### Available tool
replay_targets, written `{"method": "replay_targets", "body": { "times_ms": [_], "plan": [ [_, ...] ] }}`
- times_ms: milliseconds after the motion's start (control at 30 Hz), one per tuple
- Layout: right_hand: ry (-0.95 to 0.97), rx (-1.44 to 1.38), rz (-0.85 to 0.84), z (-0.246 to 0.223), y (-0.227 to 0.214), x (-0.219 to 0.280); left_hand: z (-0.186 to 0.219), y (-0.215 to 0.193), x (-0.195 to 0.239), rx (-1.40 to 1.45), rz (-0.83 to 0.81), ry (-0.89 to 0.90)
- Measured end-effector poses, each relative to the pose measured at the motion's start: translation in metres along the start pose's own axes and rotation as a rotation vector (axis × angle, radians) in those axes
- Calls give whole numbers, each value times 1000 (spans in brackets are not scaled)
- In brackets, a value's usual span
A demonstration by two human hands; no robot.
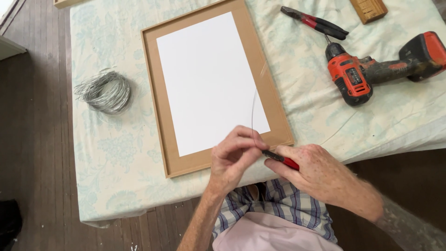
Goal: Measuring, cutting, and attaching a hanging wire to the back of a picture frame.
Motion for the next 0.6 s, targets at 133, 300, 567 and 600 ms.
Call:
{"method": "replay_targets", "body": {
  "times_ms": [133, 300, 567, 600],
  "plan": [
    [118, -93, -67, 2, -6, 13, 8, -6, -8, 94, 57, -54],
    [119, -401, 93, 49, 6, 6, 18, -8, -10, 145, 101, -87],
    [-350, -858, 385, 20, -3, -11, 14, 1, -2, 143, 116, -181],
    [-347, -860, 381, 20, -1, -11, 12, 2, 0, 143, 119, -184]
  ]
}}
Point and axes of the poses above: each hand's wrist, its own x-axis away from the middle knuckle, its own y-axis out of the palm, z = x × y, the point moved 7 cm from there along -x, towards the middle knuckle, and after that the axes turned 2 degrees about z, right-handed, at the moved point
